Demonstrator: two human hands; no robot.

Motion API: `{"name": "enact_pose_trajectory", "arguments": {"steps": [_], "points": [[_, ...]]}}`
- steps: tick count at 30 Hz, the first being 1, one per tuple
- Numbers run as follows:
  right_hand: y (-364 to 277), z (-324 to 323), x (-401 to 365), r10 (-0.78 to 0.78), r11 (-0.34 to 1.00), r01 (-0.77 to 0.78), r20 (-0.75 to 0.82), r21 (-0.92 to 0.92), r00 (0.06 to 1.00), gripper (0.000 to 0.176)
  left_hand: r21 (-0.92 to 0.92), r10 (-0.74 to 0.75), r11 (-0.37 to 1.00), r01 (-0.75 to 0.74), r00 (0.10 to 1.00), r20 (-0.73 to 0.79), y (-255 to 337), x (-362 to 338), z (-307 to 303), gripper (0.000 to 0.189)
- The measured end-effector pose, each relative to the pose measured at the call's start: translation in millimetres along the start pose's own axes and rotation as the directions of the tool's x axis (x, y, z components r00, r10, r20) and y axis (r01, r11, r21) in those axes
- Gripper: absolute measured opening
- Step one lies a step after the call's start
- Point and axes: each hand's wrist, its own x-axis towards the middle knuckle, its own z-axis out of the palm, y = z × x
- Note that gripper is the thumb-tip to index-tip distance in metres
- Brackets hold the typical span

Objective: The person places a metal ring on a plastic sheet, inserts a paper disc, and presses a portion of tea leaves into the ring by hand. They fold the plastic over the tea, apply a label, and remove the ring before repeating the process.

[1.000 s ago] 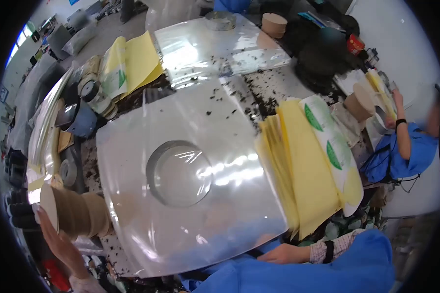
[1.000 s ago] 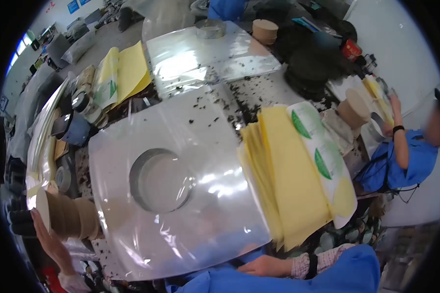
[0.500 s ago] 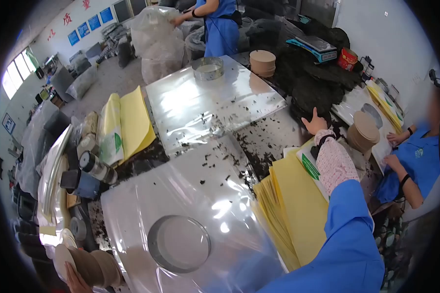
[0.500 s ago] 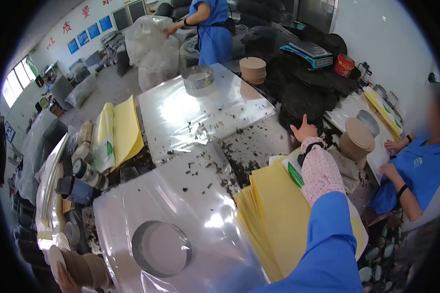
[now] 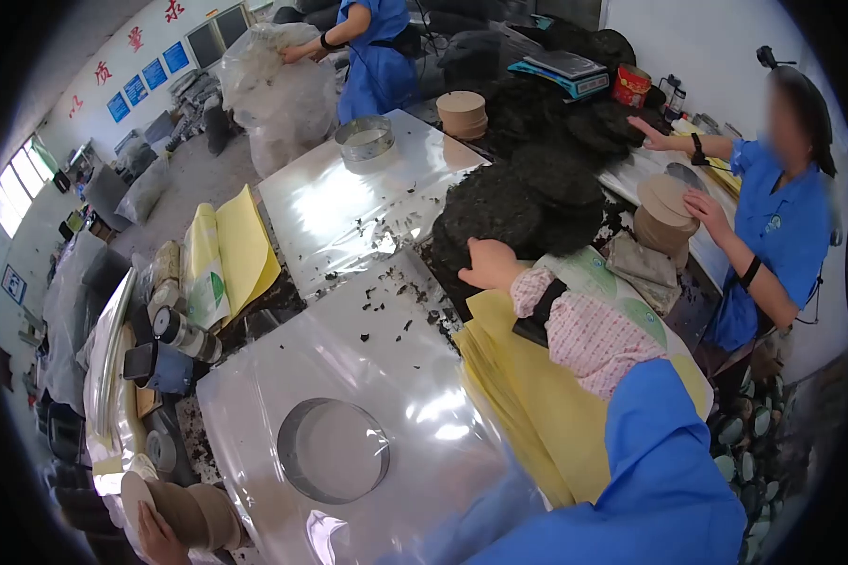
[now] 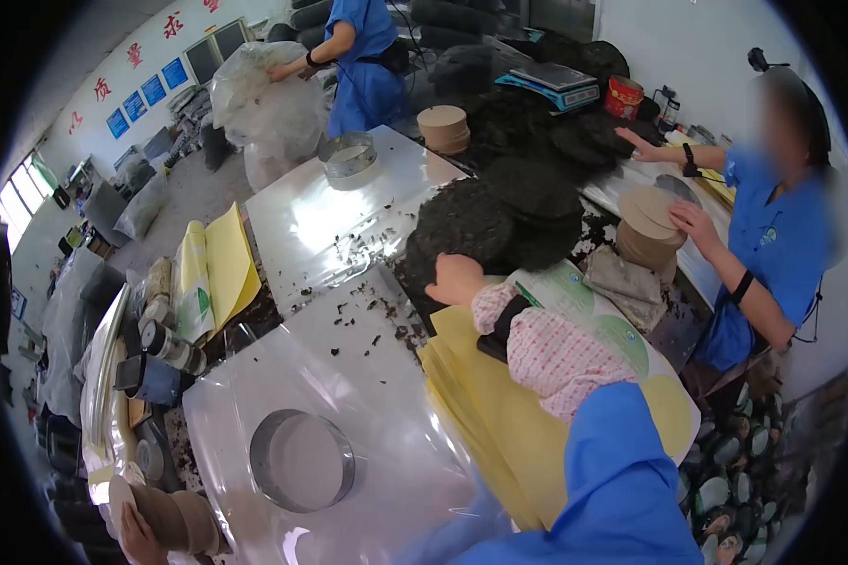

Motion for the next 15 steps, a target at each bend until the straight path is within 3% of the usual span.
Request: {"name": "enact_pose_trajectory", "arguments": {"steps": [1,4,6,8,10,12,13,15], "points": [[1,18,4,-0.109,0.989,0.117,-0.086,0.092,0.99,0.046,0.01,-0.012,1.0,0.012,0.999,0.039,-6,-4,6,0.031],[-36,-65,-32,-0.074,0.932,0.135,-0.188,0.337,0.979,0.046,0.096,0.058,0.994,-0.061,0.998,0.027,-15,-8,14,0.032],[-8,-91,-39,-0.121,0.988,0.157,-0.623,0.004,0.773,0.054,-0.063,-0.03,0.997,0.038,0.99,0.137,-32,-17,35,0.034],[51,-85,-34,-0.058,0.917,-0.241,-0.703,-0.319,0.708,0.066,-0.171,-0.116,0.969,0.18,0.938,0.327,-49,-33,55,0.043],[138,-49,-19,0.025,0.927,-0.216,-0.522,-0.308,0.852,0.063,-0.173,-0.153,0.964,0.199,0.956,0.251,-49,-36,67,0.041],[189,-46,-7,-0.087,0.994,0.033,-0.579,-0.103,0.811,0.056,-0.206,-0.108,0.966,0.155,0.969,0.224,-49,-33,62,0.04],[154,-72,-17,-0.008,0.997,-0.044,-0.622,-0.069,0.783,0.048,-0.206,-0.123,0.965,0.165,0.971,0.204,-51,-35,64,0.041],[115,-92,-19,-0.117,0.991,0.049,-0.63,-0.125,0.768,0.044,-0.219,-0.116,0.964,0.152,0.979,0.168,-53,-39,70,0.041]]}}
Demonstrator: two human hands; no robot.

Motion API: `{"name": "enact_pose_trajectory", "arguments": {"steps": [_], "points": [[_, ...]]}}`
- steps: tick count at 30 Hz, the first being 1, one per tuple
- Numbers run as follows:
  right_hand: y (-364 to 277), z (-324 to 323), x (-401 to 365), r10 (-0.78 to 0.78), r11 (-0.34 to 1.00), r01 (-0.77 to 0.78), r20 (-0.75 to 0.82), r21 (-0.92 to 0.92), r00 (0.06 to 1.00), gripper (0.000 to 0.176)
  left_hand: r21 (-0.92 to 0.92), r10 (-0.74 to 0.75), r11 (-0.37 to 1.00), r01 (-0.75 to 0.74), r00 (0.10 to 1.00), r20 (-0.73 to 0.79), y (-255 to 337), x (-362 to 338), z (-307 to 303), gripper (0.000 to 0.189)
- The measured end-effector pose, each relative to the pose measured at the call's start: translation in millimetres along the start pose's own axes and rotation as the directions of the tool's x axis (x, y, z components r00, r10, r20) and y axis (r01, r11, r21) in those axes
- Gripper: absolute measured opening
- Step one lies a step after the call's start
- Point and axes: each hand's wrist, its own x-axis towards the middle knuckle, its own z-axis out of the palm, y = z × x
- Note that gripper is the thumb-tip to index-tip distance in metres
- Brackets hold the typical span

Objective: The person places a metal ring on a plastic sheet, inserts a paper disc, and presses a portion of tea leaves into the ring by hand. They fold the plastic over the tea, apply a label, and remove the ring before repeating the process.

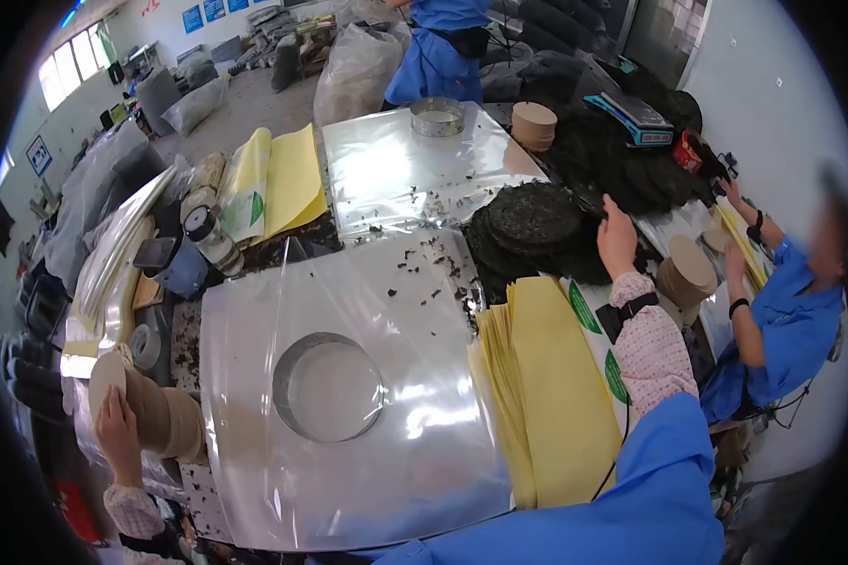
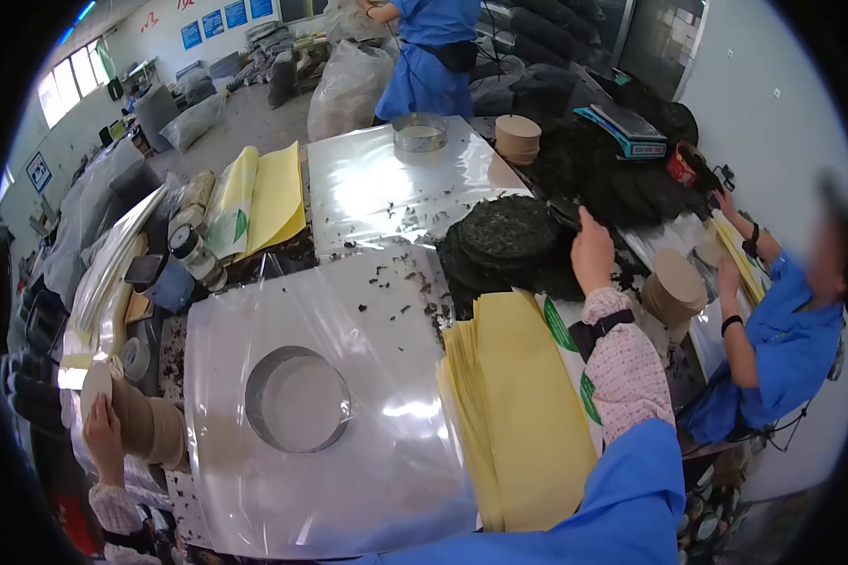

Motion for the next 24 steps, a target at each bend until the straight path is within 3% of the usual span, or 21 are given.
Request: {"name": "enact_pose_trajectory", "arguments": {"steps": [1,3,5,7,8,9,11,13,14,15,17,19,21,23,24], "points": [[-14,-5,2,-0.044,0.999,0.044,-0.007,0.008,0.999,0.042,-0.004,-0.011,1.0,0.011,1.0,0.002,4,0,1,0.041],[-52,-11,9,-0.287,0.955,0.277,-0.093,-0.11,0.953,0.042,0.005,-0.041,0.999,0.041,0.999,-0.001,8,1,0,0.041],[-89,-10,13,-0.273,0.961,0.275,-0.141,0.0,0.952,0.043,-0.016,-0.057,0.998,0.057,0.998,0.017,22,2,-15,0.041],[-101,10,-5,-0.167,0.986,0.167,0.013,0.03,0.986,0.045,-0.022,-0.069,0.997,0.07,0.997,0.042,24,5,-17,0.042],[-103,21,-23,-0.209,0.978,0.208,0.048,0.014,0.977,0.047,-0.011,-0.061,0.998,0.061,0.997,0.042,18,3,-13,0.042],[-104,23,-41,-0.257,0.965,0.249,0.095,0.087,0.962,0.049,-0.005,-0.058,0.998,0.058,0.998,0.032,8,-1,-4,0.042],[-91,36,-58,-0.223,0.952,0.189,0.126,0.241,0.967,0.056,-0.005,-0.059,0.998,0.059,0.998,-0.013,7,2,4,0.042],[-91,18,-42,-0.094,0.947,0.11,-0.065,0.301,0.993,0.067,-0.001,-0.031,1.0,0.031,0.999,-0.02,13,0,-3,0.042],[-81,17,-37,0.029,0.995,-0.034,0.053,0.099,0.998,0.075,0.003,-0.035,0.999,0.035,0.999,-0.032,17,0,-4,0.04],[-65,25,-34,0.03,0.999,-0.02,0.211,-0.05,0.977,0.081,0.009,-0.03,0.999,0.031,0.999,-0.039,21,4,-6,0.038],[-52,39,-30,0.009,0.99,0.056,0.455,-0.129,0.891,0.086,-0.059,-0.017,0.998,0.011,0.996,-0.092,31,6,-20,0.033],[-53,36,-28,-0.081,0.976,0.167,0.474,-0.141,0.877,0.087,-0.187,-0.039,0.982,0.0,0.978,-0.205,63,8,-59,0.028],[-50,33,-28,-0.117,0.961,0.228,0.521,-0.154,0.845,0.081,-0.203,0.128,0.949,-0.243,0.881,-0.455,123,0,-99,0.023],[-54,33,-29,-0.078,0.977,0.163,0.486,-0.135,0.87,0.064,-0.244,0.374,0.813,-0.529,0.795,-0.478,165,-7,-93,0.024],[-45,41,-27,-0.053,0.991,0.107,0.487,-0.083,0.872,0.062,-0.246,0.373,0.813,-0.528,0.796,-0.477,158,-11,-91,0.024]]}}
